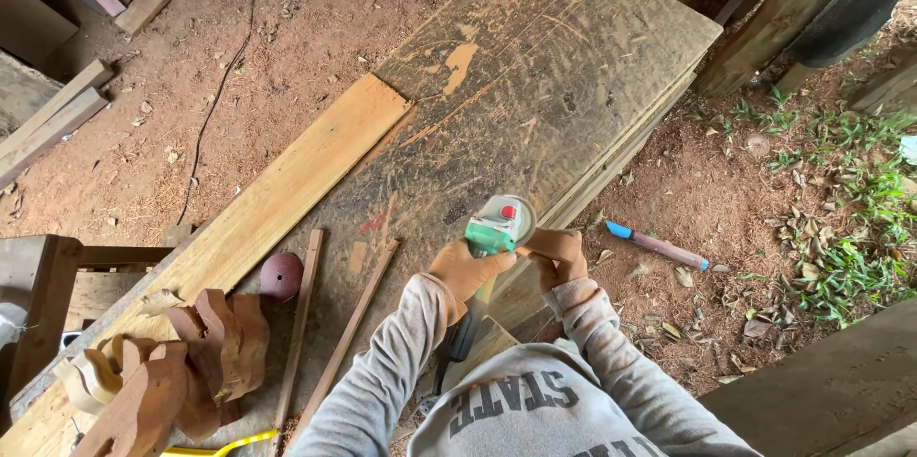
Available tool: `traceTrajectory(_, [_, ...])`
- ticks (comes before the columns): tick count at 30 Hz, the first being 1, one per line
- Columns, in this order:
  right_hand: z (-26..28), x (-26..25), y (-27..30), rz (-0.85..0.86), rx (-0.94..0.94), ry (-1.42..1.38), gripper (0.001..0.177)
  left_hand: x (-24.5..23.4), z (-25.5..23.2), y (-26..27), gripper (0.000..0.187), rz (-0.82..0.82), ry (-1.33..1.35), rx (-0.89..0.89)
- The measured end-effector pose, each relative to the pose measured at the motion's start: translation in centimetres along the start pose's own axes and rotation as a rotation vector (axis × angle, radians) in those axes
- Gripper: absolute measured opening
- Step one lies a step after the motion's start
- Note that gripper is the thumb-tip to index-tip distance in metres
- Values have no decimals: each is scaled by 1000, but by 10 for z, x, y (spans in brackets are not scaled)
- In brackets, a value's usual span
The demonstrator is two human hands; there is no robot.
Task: The person uses a handheld electric sander to smooth the surface of a small wooden piece. They hold the wood with one hand and guide the sander with the other, working on different sides of the piece on a workbench.
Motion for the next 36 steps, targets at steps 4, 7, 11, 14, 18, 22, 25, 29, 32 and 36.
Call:
traceTrajectory(4, [3, -1, 1, 63, 65, 6, 38, -15, 23, 2, 55, -61, 48, -53])
traceTrajectory(7, [-17, -5, -5, 131, 60, 6, 35, -25, 48, 19, 53, -90, 164, -70])
traceTrajectory(11, [-56, -14, 2, 232, -60, -454, 48, -39, 91, 45, 51, -182, 487, -159])
traceTrajectory(14, [-65, -22, 1, 220, -309, -546, 63, -56, 79, 92, 45, -272, 684, -308])
traceTrajectory(18, [-58, -39, 1, 246, -333, -577, 60, -64, 120, 111, 42, -341, 720, -309])
traceTrajectory(22, [-45, -38, -6, 325, -340, -878, 57, -68, 142, 126, 39, -452, 726, -280])
traceTrajectory(25, [-63, -15, -18, 393, -289, -1150, 59, -63, 151, 132, 40, -503, 786, -263])
traceTrajectory(29, [-71, 20, -33, 366, -316, -1211, 54, -56, 155, 131, 45, -487, 806, -296])
traceTrajectory(32, [-87, 32, -28, 270, -70, -1291, 51, -53, 146, 135, 39, -433, 774, -277])
traceTrajectory(36, [-110, 5, -20, 179, 24, -1113, 55, -51, 146, 138, 38, -433, 786, -254])
Point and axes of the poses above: each hand's wrist, its own y-axis away from the middle knuckle, its own x-axis out of the palm, z = x × y, the point moved 5 cm from there along -y, towards the middle knuckle
